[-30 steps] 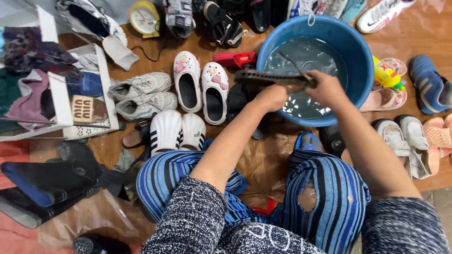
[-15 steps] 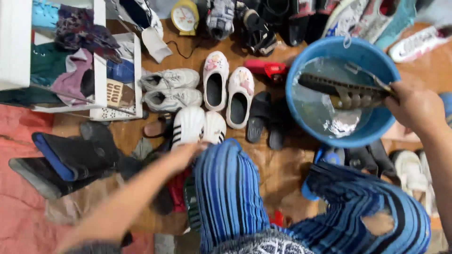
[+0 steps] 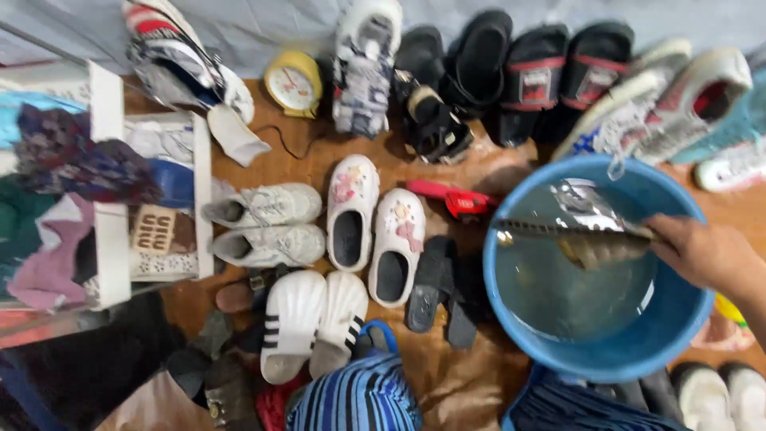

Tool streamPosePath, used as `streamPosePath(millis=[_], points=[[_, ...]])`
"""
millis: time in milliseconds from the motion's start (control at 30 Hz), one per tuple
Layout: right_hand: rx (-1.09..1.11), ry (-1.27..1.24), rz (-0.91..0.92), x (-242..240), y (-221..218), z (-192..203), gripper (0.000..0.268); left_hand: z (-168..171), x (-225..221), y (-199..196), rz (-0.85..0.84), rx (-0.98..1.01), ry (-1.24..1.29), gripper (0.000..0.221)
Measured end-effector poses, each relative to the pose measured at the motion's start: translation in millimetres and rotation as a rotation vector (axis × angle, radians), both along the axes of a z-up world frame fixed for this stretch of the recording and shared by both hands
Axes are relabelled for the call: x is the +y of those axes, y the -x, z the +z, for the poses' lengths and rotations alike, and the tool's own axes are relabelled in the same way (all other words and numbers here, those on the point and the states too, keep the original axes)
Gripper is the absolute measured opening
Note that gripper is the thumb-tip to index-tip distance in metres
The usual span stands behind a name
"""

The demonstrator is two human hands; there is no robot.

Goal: Washing and scrubbing the sole of a brown sandal using a brush and a basin of water.

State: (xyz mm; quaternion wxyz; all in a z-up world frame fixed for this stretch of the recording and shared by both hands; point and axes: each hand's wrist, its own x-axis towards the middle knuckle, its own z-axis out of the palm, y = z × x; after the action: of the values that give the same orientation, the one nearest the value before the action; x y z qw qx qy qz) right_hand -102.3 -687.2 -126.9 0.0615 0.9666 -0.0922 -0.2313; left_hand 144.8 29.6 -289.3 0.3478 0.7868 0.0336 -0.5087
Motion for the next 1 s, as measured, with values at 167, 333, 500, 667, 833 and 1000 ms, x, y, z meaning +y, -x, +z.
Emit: streamPosePath(millis=[167,333,500,667,833,1000], points=[[0.188,-0.035,-0.105,-13.9,7.6,-16.7,0.034,4.9,10.3,-28.9,-0.033,-0.065,-0.015,0.040],[0.371,0.327,0.059,-25.6,30.0,-17.4,0.038,31.8,14.6,3.3,-0.064,-0.127,-0.013,0.037],[0.544,0.282,0.047,-18.0,17.6,-0.2,0.020,38.8,21.2,14.2,-0.109,-0.244,-0.026,0.035],[0.387,0.159,0.034,-37.7,47.7,-49.0,0.021,25.8,37.9,15.2,-0.118,-0.290,-0.085,0.033],[0.476,0.090,-0.136,-51.2,86.4,-94.0,0.027,-9.3,70.3,44.8,-0.159,-0.347,-0.140,0.031],[0.292,0.278,-0.046,-77.1,149.5,-132.1,0.032,-45.0,95.5,95.7,-0.218,-0.407,-0.160,0.029]])
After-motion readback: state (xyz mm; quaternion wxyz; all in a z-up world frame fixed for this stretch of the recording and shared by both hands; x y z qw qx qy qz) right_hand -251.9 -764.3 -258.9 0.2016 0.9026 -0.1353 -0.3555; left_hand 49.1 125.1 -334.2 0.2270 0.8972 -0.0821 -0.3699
